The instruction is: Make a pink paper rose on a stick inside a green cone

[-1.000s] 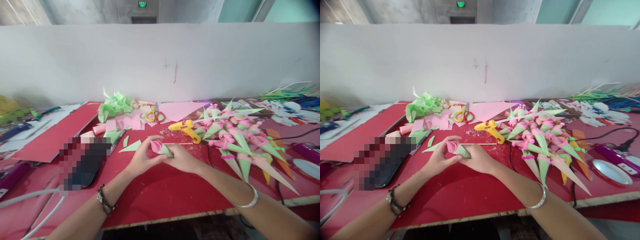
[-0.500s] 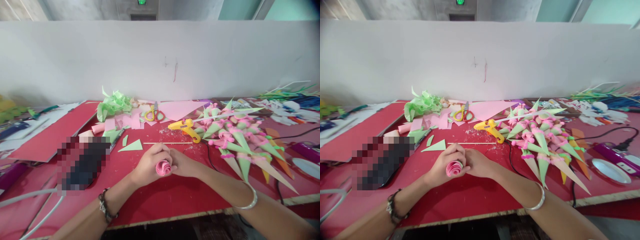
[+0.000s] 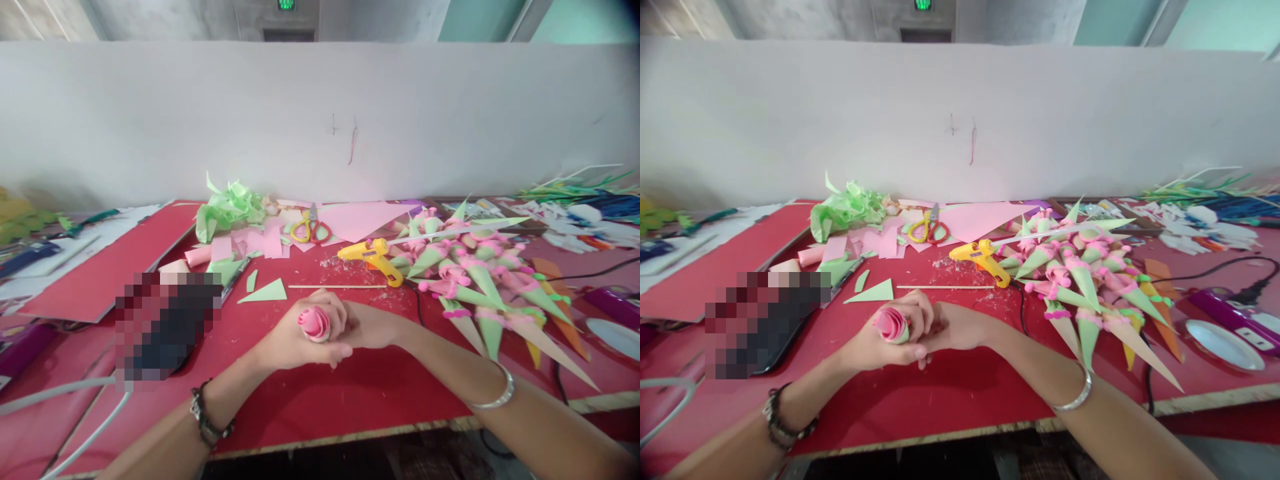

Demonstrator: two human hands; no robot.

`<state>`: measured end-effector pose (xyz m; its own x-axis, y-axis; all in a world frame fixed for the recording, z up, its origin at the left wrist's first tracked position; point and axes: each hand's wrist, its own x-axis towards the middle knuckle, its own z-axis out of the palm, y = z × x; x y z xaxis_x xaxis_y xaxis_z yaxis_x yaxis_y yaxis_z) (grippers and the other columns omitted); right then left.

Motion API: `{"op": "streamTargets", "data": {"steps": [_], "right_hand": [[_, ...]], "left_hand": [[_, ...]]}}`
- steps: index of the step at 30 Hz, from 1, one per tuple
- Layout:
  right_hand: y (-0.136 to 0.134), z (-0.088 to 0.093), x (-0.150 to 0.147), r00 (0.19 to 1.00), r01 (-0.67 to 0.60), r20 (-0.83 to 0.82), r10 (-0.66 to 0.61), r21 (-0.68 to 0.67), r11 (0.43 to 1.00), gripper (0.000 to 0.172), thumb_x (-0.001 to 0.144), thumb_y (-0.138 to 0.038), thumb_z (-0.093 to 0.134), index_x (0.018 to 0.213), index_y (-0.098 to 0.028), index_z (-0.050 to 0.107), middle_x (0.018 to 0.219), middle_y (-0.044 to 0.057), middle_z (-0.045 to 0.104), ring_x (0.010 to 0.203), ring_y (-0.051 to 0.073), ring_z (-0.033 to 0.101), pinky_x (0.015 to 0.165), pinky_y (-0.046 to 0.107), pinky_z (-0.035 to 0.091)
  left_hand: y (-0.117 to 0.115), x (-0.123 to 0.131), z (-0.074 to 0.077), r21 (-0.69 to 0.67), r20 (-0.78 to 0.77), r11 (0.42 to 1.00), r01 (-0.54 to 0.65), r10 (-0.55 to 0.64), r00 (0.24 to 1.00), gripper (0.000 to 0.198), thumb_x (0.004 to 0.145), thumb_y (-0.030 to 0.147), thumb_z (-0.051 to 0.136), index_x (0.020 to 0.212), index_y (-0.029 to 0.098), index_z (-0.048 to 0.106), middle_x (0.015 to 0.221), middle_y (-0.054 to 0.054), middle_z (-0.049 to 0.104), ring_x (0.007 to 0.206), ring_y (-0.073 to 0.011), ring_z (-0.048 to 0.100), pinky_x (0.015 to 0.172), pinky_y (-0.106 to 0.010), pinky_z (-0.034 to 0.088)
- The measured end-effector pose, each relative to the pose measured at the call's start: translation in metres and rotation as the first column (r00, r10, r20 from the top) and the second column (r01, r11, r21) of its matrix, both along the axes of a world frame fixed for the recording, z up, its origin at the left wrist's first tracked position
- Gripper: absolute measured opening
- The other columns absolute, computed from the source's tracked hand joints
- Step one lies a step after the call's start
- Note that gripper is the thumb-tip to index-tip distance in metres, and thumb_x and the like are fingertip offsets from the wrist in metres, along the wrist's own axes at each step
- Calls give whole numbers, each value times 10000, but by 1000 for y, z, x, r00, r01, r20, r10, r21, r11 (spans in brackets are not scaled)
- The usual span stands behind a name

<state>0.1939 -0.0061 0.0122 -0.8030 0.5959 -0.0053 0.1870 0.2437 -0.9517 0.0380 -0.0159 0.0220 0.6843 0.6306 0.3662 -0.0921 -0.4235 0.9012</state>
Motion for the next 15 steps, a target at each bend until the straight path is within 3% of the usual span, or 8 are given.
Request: {"op": "streamTargets", "data": {"steps": [4,7,11,15], "right_hand": [[-3,-2,-3,992,77,-93,-86,-99,992,165,702,-303,595,661,-145,620,650,15,643,668,143,614,649,262,494],[-3,-4,-7,962,208,-161,-220,-88,974,221,732,-346,558,688,-137,617,585,10,634,577,135,613,577,247,493],[-4,-2,-8,909,394,-185,-373,93,915,221,757,-344,530,701,-143,603,563,2,616,520,118,591,524,221,468],[-5,1,-6,896,444,-146,-420,315,838,207,770,-312,516,673,-144,586,594,9,604,538,112,569,514,214,446]], "left_hand": [[1,0,-5,-217,77,976,21,-4,997,201,694,258,603,746,161,435,806,-18,465,522,-82,530,400,-200,430],[3,0,-9,-196,84,976,-95,113,990,210,723,285,576,809,167,425,739,6,471,451,-72,508,384,-203,416],[8,-2,-13,-83,45,947,-309,314,948,177,762,311,529,808,151,470,687,6,497,541,-96,523,543,-241,444],[12,-5,-11,-14,8,941,-339,340,941,257,796,387,454,750,139,504,672,-7,518,637,-114,494,607,-238,410]]}}
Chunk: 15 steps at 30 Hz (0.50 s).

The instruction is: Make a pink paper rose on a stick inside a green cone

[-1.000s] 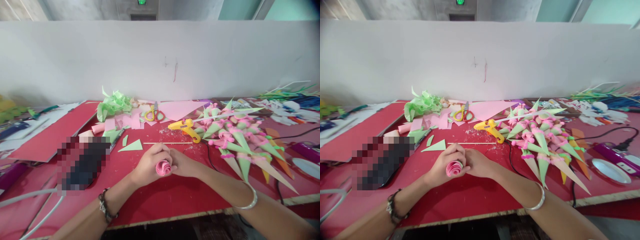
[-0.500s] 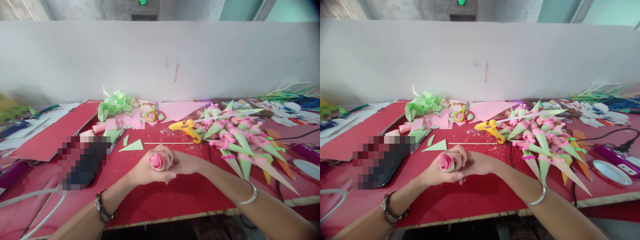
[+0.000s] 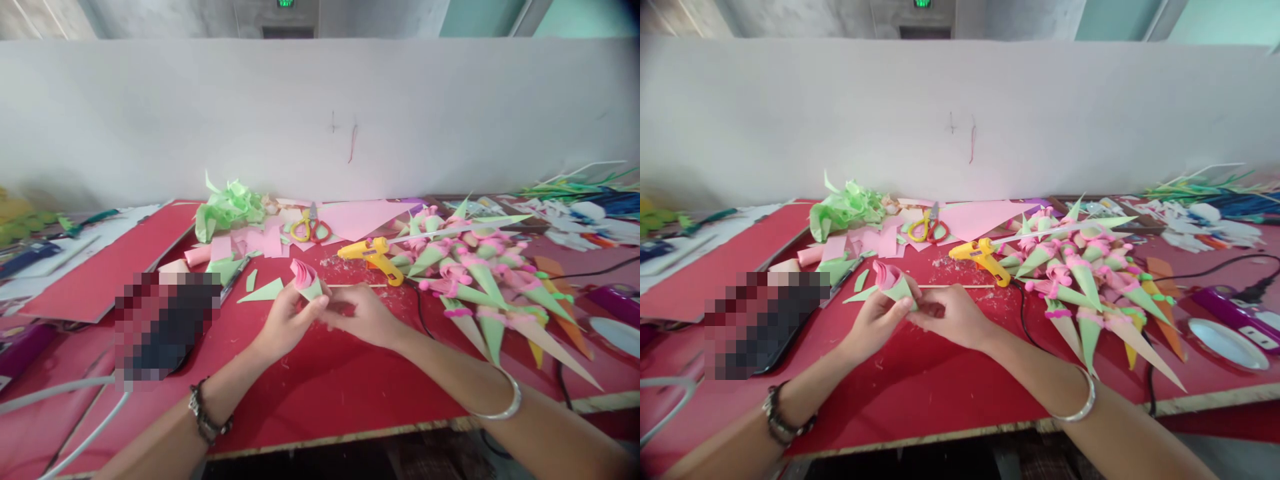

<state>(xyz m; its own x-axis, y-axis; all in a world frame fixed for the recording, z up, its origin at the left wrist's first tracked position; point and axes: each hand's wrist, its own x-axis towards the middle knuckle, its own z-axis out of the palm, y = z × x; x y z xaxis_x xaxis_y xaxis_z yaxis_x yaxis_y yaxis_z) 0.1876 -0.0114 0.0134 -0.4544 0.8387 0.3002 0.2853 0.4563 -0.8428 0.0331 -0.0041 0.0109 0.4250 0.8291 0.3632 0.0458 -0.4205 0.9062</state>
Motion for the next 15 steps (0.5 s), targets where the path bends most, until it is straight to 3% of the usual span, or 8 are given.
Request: {"op": "streamTargets", "data": {"steps": [2,4,6,10,15], "right_hand": [[0,1,2,995,102,-26,-99,130,986,168,784,-290,499,722,-155,579,631,9,601,564,110,561,528,217,450],[0,2,4,970,239,-118,-215,269,933,121,796,-254,483,842,-178,565,727,16,608,627,116,569,583,234,470],[0,5,6,953,299,-165,-253,396,868,176,800,-214,476,964,-206,539,851,31,603,706,126,573,651,263,482],[-1,8,6,979,202,-82,-188,551,810,251,817,-163,441,1037,-241,534,961,44,581,878,154,553,781,318,462],[-1,6,5,980,199,-86,-181,544,815,248,822,-147,435,1033,-223,540,946,46,593,902,151,547,805,316,448]], "left_hand": [[1,-2,2,-22,2,1000,-10,10,1000,321,788,446,437,715,138,489,654,2,502,605,-100,463,584,-226,392],[2,-3,2,-83,2,996,12,-12,1000,379,782,498,408,682,137,468,603,14,478,532,-81,422,524,-212,363],[3,-3,1,-138,-10,986,91,-93,996,419,792,520,368,653,135,458,564,14,473,477,-69,390,478,-205,331],[1,0,-3,-178,-7,954,242,-247,969,443,810,520,326,627,136,448,517,6,484,433,-66,380,449,-205,312],[1,1,-6,-181,61,948,263,-256,965,422,818,516,315,629,150,407,449,40,426,396,-56,344,430,-200,279]]}}
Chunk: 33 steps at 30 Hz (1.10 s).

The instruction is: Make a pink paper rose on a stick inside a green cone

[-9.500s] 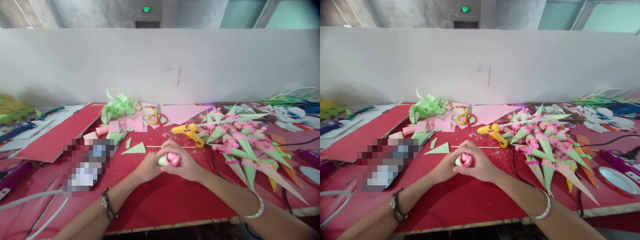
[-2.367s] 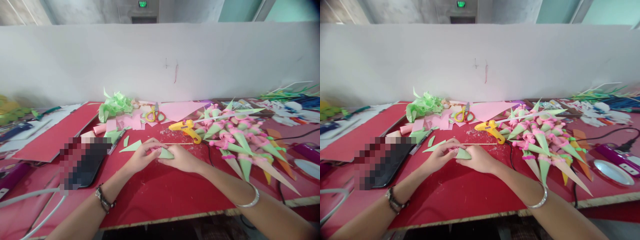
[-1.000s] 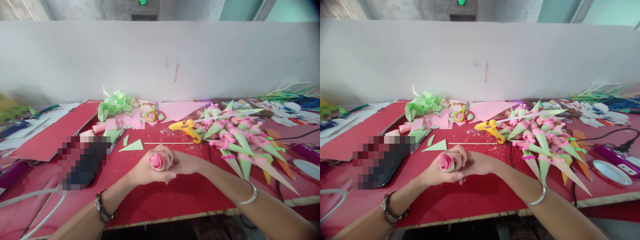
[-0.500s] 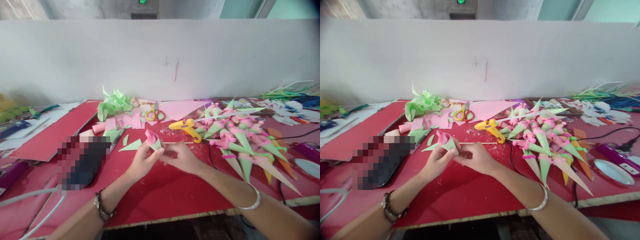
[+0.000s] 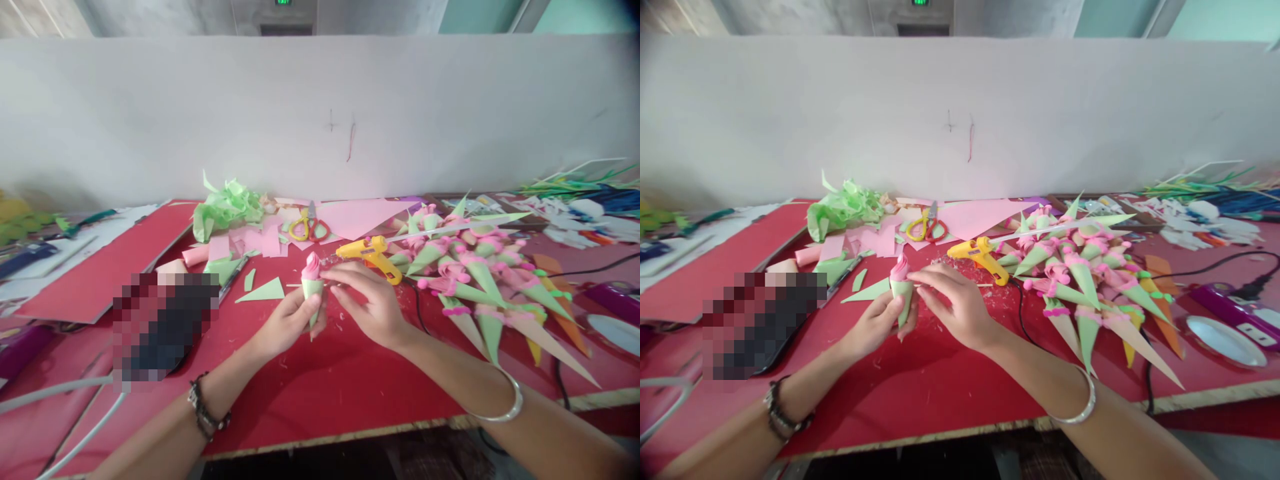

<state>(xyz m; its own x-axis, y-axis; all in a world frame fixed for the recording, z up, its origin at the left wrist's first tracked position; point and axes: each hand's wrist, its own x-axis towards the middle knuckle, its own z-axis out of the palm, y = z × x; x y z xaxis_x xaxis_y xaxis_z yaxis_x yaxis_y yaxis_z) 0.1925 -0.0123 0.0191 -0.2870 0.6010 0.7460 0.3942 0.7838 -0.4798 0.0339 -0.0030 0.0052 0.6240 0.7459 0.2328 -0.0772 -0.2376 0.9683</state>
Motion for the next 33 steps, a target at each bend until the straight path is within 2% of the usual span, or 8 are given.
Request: {"op": "streamTargets", "data": {"steps": [5,16,21,26,33], "right_hand": [[0,-1,0,1000,-8,1,8,0,1000,230,819,-138,434,990,-229,559,913,35,590,859,139,552,782,307,450],[1,-2,-1,999,-17,29,16,28,999,140,798,-136,475,888,-203,560,822,33,578,789,132,552,701,281,458],[3,-2,-2,999,-21,-36,19,-58,998,77,797,-178,491,832,-200,556,797,21,579,770,130,553,699,284,452],[4,0,-1,999,-18,-43,17,-16,1000,65,787,-165,504,798,-196,560,772,17,577,751,128,549,695,282,447],[3,-1,-2,999,-42,-32,41,-41,998,74,798,-173,485,788,-193,556,756,16,570,732,124,545,676,278,447]], "left_hand": [[2,-2,-2,14,-21,1000,1,-1,1000,409,834,485,310,609,153,389,403,62,376,378,-48,317,450,-204,281],[2,-3,-1,30,-131,1000,-5,9,991,416,826,483,331,570,158,379,380,60,380,367,-46,330,430,-198,282],[2,-2,-2,20,-141,999,-25,28,990,378,807,504,354,655,159,388,384,77,381,350,-44,319,406,-192,271],[2,-1,-1,24,-136,998,-57,60,989,325,802,474,393,742,155,400,401,89,384,357,-44,322,399,-185,270],[2,-1,1,38,-175,997,-71,77,982,337,792,467,409,661,157,392,395,78,382,367,-42,317,397,-185,269]]}}
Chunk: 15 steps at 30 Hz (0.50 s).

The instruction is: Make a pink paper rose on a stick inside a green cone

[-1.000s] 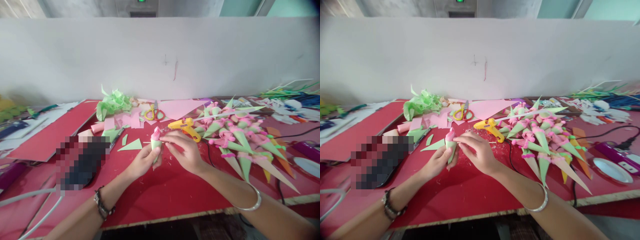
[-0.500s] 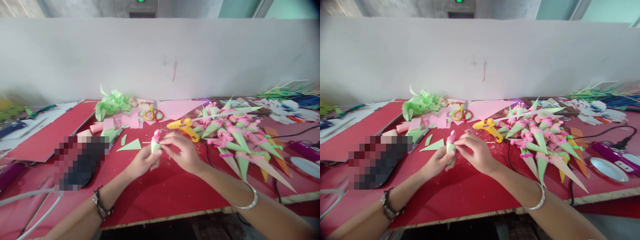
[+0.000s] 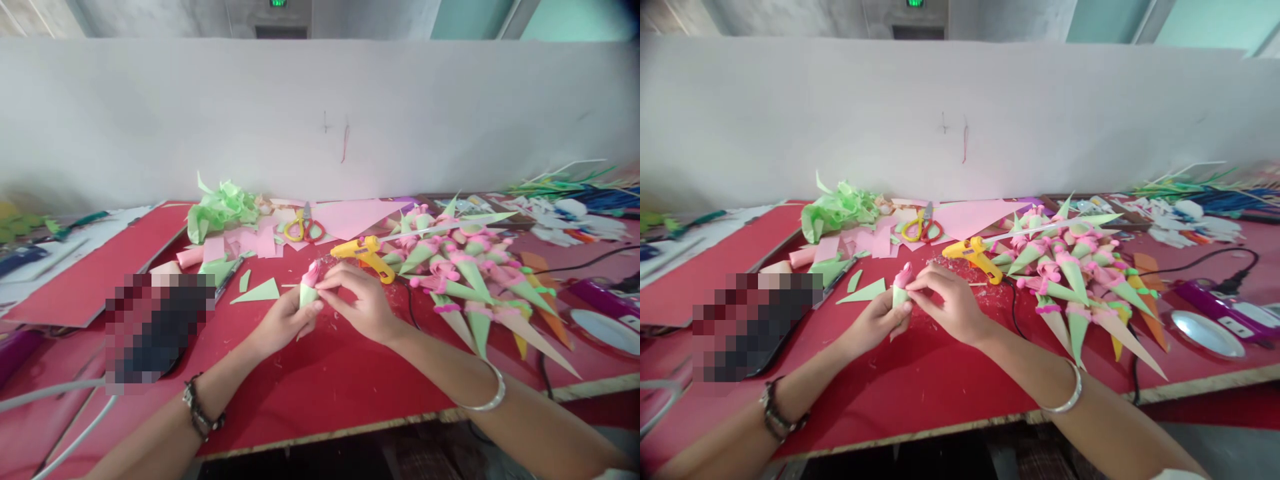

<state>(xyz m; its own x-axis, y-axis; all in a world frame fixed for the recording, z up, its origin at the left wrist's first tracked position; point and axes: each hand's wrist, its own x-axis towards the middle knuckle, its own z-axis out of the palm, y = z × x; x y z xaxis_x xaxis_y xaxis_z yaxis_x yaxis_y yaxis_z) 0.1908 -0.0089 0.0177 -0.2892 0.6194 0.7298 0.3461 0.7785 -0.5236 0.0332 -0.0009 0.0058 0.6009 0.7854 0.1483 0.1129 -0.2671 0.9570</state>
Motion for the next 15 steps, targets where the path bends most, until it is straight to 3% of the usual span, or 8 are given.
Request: {"op": "streamTargets", "data": {"steps": [11,15], "right_hand": [[-1,2,1,998,-31,51,32,-33,999,84,810,-180,462,757,-185,527,737,14,535,708,117,514,651,257,428],[-1,3,2,997,-17,71,21,-60,998,81,812,-181,451,756,-183,509,736,10,502,676,108,488,625,245,418]], "left_hand": [[2,-2,-5,-16,-11,1000,12,-12,1000,290,799,440,420,770,153,399,403,92,367,353,-44,309,375,-175,240],[4,-1,-5,44,2,999,-23,23,1000,273,786,393,469,892,145,425,519,69,427,442,-58,370,430,-176,299]]}}
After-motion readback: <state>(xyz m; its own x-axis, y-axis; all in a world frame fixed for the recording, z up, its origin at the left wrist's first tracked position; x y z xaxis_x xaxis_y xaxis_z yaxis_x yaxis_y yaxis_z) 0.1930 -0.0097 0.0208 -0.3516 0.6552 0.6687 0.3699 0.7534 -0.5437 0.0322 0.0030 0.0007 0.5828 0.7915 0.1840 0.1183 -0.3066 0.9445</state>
